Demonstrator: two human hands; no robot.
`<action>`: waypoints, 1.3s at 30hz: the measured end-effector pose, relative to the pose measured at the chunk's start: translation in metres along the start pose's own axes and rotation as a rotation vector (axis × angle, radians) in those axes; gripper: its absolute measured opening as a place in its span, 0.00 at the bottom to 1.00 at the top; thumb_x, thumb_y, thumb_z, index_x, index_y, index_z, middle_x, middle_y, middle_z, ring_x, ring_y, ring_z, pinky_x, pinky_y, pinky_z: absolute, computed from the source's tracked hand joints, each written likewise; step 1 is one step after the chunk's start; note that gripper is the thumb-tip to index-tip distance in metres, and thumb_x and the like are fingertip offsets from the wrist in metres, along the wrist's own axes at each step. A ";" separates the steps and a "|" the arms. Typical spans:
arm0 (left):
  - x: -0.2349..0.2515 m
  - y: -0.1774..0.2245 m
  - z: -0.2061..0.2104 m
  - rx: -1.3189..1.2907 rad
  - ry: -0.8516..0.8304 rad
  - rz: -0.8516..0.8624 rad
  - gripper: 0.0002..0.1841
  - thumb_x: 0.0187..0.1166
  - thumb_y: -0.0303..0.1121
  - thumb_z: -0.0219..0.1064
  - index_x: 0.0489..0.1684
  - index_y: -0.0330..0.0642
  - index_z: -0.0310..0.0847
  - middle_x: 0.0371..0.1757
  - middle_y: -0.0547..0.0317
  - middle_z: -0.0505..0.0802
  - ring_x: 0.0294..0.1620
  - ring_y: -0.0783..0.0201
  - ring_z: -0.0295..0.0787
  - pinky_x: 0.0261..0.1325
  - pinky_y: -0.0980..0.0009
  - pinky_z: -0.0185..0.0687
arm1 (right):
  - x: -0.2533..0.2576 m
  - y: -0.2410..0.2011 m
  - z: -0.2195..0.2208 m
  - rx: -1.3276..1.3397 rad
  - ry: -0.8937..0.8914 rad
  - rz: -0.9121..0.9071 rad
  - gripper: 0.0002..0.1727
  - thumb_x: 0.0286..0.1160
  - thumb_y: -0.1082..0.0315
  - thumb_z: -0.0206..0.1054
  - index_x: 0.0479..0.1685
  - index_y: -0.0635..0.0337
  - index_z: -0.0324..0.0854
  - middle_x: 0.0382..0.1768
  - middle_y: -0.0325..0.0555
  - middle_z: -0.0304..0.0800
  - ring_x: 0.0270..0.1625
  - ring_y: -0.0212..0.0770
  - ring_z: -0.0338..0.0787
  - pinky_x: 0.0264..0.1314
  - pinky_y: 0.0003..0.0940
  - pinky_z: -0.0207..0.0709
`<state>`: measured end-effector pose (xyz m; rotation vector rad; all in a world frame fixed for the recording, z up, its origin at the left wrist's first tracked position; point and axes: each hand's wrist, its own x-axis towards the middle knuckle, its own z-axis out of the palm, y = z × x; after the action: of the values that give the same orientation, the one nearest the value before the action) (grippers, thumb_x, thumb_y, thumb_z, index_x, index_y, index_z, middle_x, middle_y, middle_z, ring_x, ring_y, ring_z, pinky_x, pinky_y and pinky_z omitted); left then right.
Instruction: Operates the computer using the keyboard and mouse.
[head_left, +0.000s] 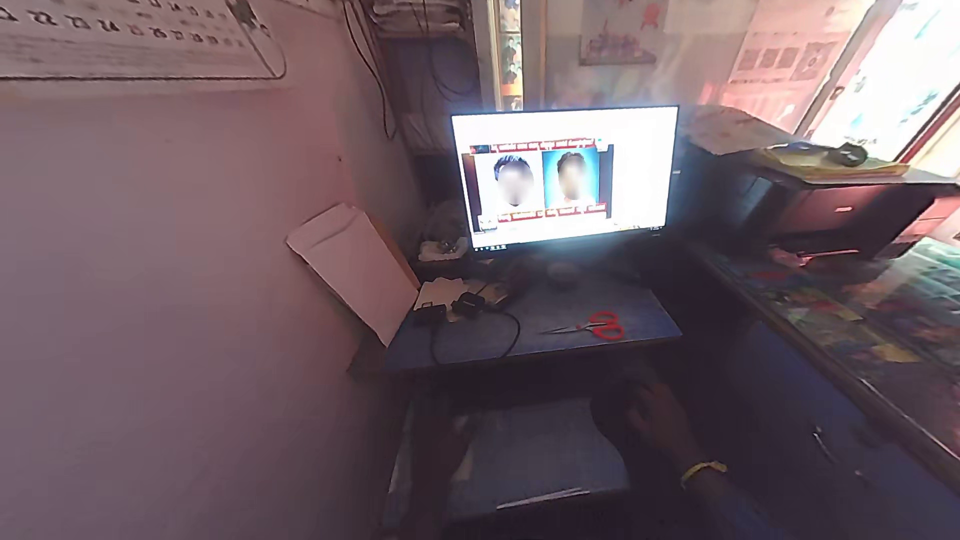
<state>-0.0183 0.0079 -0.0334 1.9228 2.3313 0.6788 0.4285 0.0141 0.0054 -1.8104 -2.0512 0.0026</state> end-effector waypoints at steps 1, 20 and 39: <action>-0.001 0.001 0.000 -0.008 0.016 0.001 0.52 0.69 0.72 0.64 0.89 0.43 0.64 0.92 0.36 0.60 0.94 0.36 0.50 0.91 0.41 0.51 | 0.000 0.000 0.000 -0.002 -0.002 0.001 0.25 0.69 0.49 0.67 0.62 0.50 0.90 0.71 0.51 0.86 0.73 0.57 0.84 0.71 0.54 0.80; -0.001 -0.001 0.009 -0.007 0.071 -0.036 0.49 0.74 0.71 0.57 0.87 0.37 0.66 0.91 0.34 0.63 0.92 0.37 0.57 0.89 0.44 0.57 | 0.002 -0.003 -0.004 -0.028 -0.040 0.034 0.26 0.72 0.48 0.65 0.64 0.50 0.88 0.74 0.52 0.83 0.76 0.57 0.81 0.73 0.54 0.79; -0.001 0.025 -0.021 0.023 0.205 -0.045 0.46 0.67 0.59 0.73 0.84 0.37 0.69 0.85 0.37 0.73 0.85 0.41 0.70 0.83 0.42 0.68 | 0.008 -0.013 -0.005 -0.062 -0.034 0.226 0.29 0.78 0.50 0.62 0.77 0.52 0.79 0.78 0.57 0.78 0.79 0.56 0.79 0.76 0.53 0.78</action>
<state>-0.0019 0.0042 -0.0056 1.8848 2.5019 0.8874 0.4173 0.0181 0.0157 -2.0842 -1.8763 0.0341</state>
